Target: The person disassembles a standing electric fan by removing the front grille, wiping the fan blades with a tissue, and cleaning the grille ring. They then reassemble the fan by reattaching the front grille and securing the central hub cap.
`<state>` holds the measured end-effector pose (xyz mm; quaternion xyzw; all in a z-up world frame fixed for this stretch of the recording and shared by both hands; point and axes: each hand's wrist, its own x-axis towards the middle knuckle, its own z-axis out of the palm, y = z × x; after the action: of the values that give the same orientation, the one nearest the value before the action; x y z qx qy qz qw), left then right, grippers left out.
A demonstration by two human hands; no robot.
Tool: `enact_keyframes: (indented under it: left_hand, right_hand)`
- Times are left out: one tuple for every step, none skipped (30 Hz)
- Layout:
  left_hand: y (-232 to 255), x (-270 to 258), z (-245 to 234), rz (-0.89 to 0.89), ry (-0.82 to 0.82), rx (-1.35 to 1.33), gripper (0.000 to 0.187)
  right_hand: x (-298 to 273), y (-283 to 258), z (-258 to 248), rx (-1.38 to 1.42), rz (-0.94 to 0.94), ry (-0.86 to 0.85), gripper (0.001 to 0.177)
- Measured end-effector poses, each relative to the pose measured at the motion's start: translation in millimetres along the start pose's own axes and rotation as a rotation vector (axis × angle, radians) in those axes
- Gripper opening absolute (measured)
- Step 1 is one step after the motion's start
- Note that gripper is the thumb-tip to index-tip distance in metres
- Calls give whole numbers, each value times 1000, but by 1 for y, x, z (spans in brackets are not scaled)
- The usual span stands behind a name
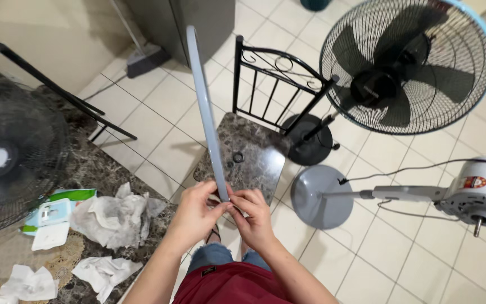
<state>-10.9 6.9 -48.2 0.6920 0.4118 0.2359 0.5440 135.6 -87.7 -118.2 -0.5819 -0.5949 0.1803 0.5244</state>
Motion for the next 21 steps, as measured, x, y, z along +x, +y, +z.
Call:
enact_keyframes:
  left_hand:
    - [-5,-1,7,20,21,34,24]
    - [-10,-1,14,10,47,24,23]
    - [-17,-1,22,0,77,15,22]
    - [-26,-2,30,-11,108,5,21]
    - [-36,-2,37,-13,118,58,20]
    - [-47,-2,45,-15,128,111,20]
    - [-59,-3,53,-21,136,165,19]
    - [-71,-4,63,17,147,215,18]
    - [-83,-6,74,58,155,264,17]
    - [-95,-6,85,98,162,313,16]
    - [-108,-6,95,101,136,348,16]
    - [-123,-5,106,103,110,383,18]
    - [-138,-3,118,108,84,417,19]
    - [-154,0,130,80,57,443,22]
    - [-170,3,144,54,32,467,24]
    - [-187,7,159,27,6,491,27]
    - [-204,8,174,-2,-48,539,26]
    - [-221,8,190,-30,-102,586,24]
    - [-239,14,206,-52,-149,633,23]
    - [-257,22,221,-30,-151,656,26]
    - [-274,28,238,-13,-153,676,30]
  right_hand:
    - [-4,8,3,15,52,-1,20]
    - [-10,15,4,97,162,-36,20]
    - [-17,24,7,181,270,-74,21]
    - [-25,32,9,266,378,-111,22]
    - [-31,42,11,254,388,-119,23]
    - [-38,53,13,243,398,-128,24]
    - [-47,63,15,233,413,-138,25]
    - [-55,74,15,210,465,-196,24]
    - [-63,83,13,187,517,-253,23]
    - [-70,92,11,163,569,-310,22]
    - [-76,101,8,449,660,-293,35]
    - [-81,111,6,735,746,-266,48]
    - [-85,120,3,1020,825,-231,61]
    - [-90,129,0,1001,873,-234,62]
    - [-94,139,-3,980,922,-237,64]
    - [-99,149,-4,959,970,-242,65]
    - [-105,159,-2,910,1097,-189,59]
    - [-110,170,3,857,1222,-135,53]
    - [-113,185,7,798,1336,-83,49]
    - [-117,201,12,782,1372,-17,46]
    - [-122,218,18,764,1413,47,43]
